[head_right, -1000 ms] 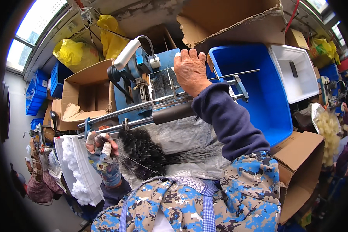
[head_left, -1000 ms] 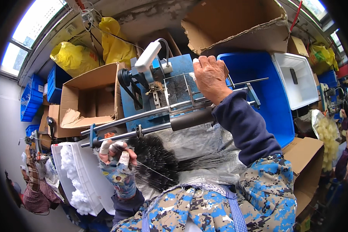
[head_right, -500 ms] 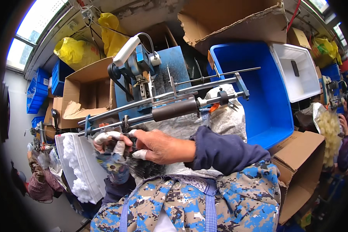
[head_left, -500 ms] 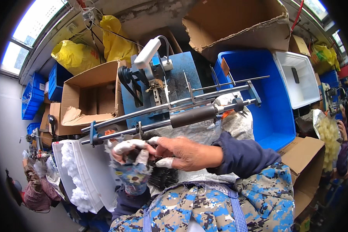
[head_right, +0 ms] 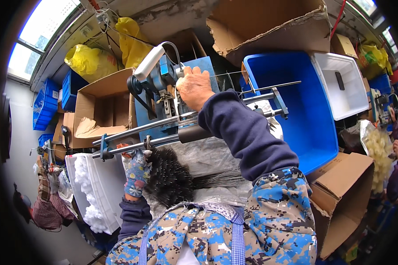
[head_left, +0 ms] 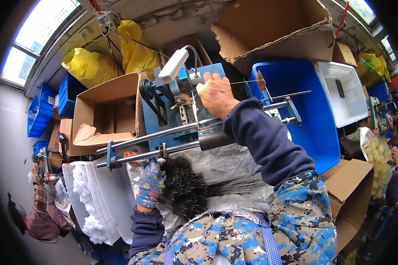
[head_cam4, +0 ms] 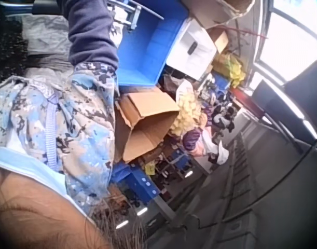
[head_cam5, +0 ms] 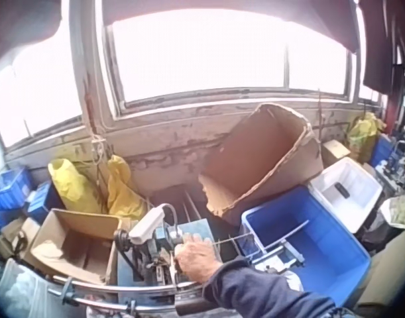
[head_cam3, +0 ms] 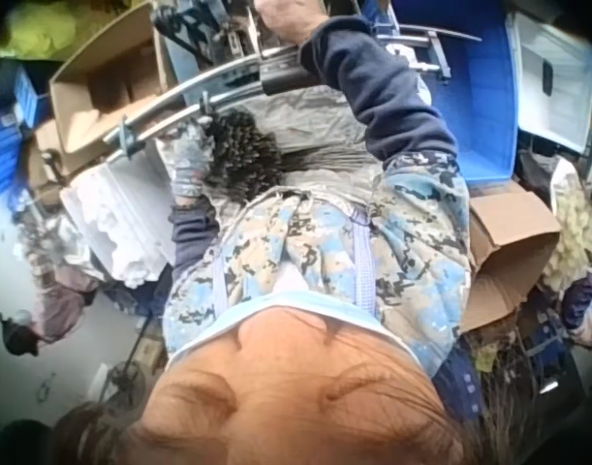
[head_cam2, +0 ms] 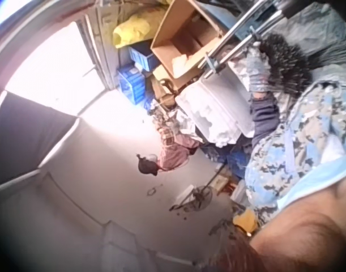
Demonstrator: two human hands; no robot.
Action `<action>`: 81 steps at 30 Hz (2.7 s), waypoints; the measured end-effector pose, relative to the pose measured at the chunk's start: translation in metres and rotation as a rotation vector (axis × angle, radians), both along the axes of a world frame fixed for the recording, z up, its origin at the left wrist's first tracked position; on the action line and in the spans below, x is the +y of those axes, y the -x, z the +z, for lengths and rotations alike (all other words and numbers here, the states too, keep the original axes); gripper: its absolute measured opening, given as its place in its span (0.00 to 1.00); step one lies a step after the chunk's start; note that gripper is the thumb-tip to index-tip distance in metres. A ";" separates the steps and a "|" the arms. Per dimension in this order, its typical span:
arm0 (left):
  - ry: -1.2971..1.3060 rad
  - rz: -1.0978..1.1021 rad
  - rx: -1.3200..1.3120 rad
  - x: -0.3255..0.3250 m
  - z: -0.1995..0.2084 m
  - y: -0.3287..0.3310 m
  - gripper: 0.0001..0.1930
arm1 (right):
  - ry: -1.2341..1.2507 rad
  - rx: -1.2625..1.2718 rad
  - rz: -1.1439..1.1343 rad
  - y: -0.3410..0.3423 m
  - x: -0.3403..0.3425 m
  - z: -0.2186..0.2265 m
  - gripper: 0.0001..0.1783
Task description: The person operates a small blue machine, repeatedly pulling a lever to process black bristles. They wear patterned gloves and handle the bristles with their left hand while operating the lever with their right. The person also adjusts a metal rod on the machine.
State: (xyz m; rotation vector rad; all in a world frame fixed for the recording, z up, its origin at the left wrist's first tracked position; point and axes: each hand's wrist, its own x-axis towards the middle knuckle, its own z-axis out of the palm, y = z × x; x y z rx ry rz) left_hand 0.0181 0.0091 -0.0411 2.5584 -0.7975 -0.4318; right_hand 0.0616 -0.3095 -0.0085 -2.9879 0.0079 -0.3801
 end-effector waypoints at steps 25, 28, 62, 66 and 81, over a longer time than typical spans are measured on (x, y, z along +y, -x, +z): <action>0.141 -0.067 -0.052 0.000 0.020 0.004 0.11 | 0.080 0.041 -0.040 0.003 0.004 -0.003 0.07; 0.295 0.075 0.100 0.005 0.015 0.006 0.11 | 0.036 0.048 -0.023 0.001 0.004 -0.006 0.07; 0.481 0.012 -0.132 -0.013 0.105 0.028 0.18 | -0.196 0.043 -0.028 0.014 0.065 -0.016 0.37; 1.041 0.077 -0.183 -0.011 0.124 0.024 0.30 | -0.175 0.120 0.028 0.024 0.033 -0.018 0.35; 1.292 0.116 0.076 0.023 0.125 0.009 0.22 | 0.072 0.087 0.055 0.053 -0.049 0.031 0.05</action>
